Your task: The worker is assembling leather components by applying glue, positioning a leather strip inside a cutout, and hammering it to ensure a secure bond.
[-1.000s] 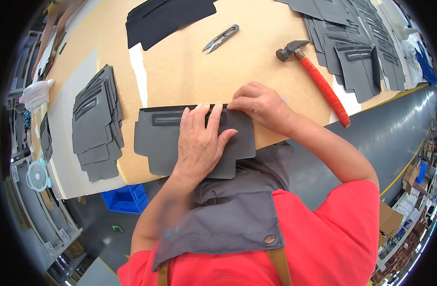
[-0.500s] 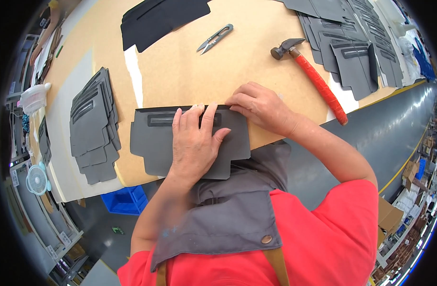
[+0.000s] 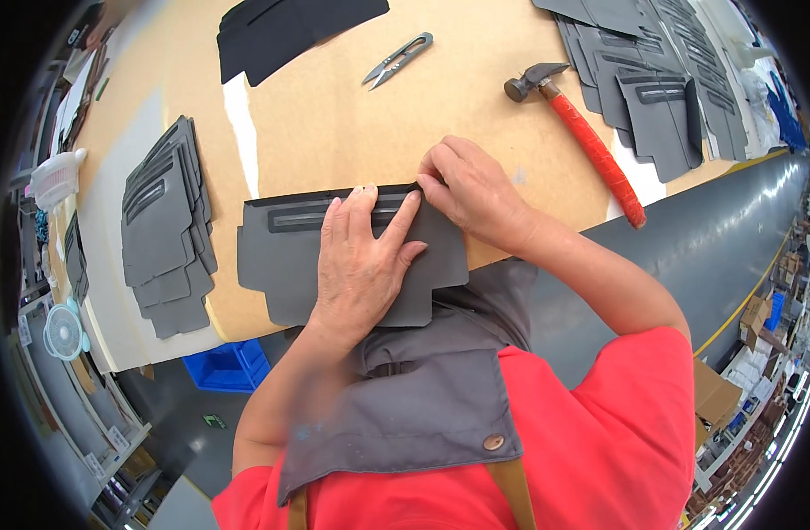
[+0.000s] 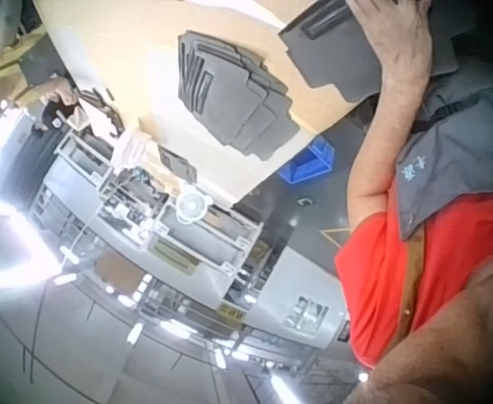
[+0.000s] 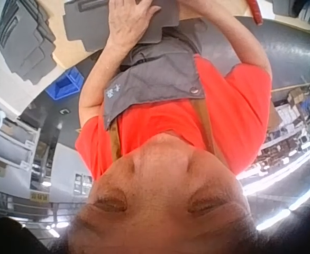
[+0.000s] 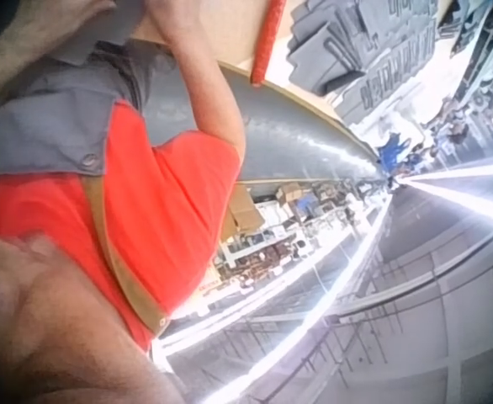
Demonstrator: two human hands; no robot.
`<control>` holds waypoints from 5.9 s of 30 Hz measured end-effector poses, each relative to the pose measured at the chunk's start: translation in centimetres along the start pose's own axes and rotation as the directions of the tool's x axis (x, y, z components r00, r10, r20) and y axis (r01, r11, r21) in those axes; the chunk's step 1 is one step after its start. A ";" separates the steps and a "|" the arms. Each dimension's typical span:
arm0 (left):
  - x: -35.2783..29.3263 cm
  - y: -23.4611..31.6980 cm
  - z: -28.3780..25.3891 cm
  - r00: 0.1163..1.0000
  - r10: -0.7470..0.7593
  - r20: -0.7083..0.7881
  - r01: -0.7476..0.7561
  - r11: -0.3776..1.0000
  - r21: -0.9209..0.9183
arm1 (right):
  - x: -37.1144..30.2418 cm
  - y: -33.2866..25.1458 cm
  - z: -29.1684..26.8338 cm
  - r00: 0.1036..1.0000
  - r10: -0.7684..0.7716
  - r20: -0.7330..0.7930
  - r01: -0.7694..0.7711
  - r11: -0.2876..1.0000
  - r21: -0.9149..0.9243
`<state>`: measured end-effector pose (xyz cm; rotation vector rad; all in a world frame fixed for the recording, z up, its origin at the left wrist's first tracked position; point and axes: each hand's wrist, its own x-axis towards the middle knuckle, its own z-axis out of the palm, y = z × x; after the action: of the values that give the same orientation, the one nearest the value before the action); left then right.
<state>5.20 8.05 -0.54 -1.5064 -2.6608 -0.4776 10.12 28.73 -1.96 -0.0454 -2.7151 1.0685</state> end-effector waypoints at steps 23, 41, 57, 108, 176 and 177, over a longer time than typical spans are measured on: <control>0.2 0.0 0.1 0.994 -0.103 -0.033 0.094 0.973 -0.210 | 0.5 1.5 -0.7 0.934 -0.357 0.023 0.358 0.932 -0.055; 2.4 -8.6 -4.6 0.984 -0.178 0.005 0.177 0.976 -0.128 | 12.5 5.3 -2.8 0.919 -0.394 0.011 0.368 0.847 -0.384; 0.0 -9.8 -2.9 0.689 -0.449 0.569 0.612 -0.060 -0.789 | 6.6 -4.9 4.3 0.962 0.226 0.153 -0.272 0.821 0.503; -1.0 -6.7 -4.9 0.624 -0.432 0.652 0.538 -0.367 -0.758 | 4.0 -7.0 1.6 0.937 -0.348 0.009 0.339 0.906 -0.253; -3.0 -6.7 -4.5 0.671 -0.451 0.588 0.398 -0.451 -0.799 | 2.6 -8.8 2.8 0.711 0.376 0.594 -0.703 0.393 0.593; -3.0 -6.7 -4.5 0.676 -0.443 0.589 0.399 -0.452 -0.798 | 2.6 -8.8 2.9 0.721 0.374 0.583 -0.693 0.400 0.600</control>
<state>0.60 1.07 1.52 0.3287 -2.2963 -3.2230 7.44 20.61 2.41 -0.7158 -2.1887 2.6632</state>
